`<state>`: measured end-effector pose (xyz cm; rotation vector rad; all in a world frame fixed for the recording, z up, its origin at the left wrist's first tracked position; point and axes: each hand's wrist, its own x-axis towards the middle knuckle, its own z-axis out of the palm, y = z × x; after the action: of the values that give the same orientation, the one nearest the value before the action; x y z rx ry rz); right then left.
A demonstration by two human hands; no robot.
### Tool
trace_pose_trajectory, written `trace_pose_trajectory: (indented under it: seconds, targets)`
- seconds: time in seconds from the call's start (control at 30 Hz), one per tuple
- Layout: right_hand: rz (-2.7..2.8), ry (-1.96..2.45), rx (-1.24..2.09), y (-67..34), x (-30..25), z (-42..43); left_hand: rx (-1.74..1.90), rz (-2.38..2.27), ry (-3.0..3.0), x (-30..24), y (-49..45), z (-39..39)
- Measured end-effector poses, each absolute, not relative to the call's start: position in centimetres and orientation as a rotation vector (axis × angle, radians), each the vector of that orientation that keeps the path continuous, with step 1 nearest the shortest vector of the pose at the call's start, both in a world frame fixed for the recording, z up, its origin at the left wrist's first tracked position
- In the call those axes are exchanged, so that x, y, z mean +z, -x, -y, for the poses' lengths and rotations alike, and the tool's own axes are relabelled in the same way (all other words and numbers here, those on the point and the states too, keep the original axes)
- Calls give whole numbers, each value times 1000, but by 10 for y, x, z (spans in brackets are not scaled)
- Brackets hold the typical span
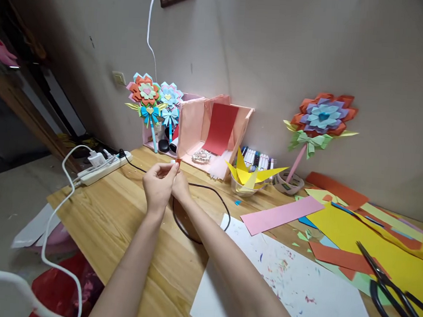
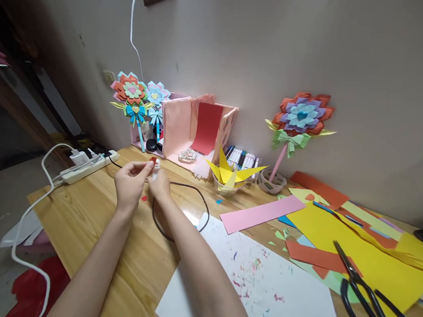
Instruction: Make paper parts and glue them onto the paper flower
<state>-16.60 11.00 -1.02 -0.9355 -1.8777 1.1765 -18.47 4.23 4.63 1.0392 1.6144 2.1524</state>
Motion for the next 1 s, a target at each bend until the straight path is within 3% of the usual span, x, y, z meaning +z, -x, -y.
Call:
trace_pose_trajectory:
  seconds: [0.23,0.43,0.6,1.0]
  targets:
    - [1600,895,1292,53,12,-99,2144,-1602,-961,57,175,-35]
    - [1547,926,1236,-57,-7,-28,1530,-1577,-1006,32,140,-43]
    - [1573,995,1179,-76,-31,-16,1256,-1616,-1065,11,120,-45]
    - [1727,972,1198,-78,-34,-19,1268,-1660,-1112,16,114,-41]
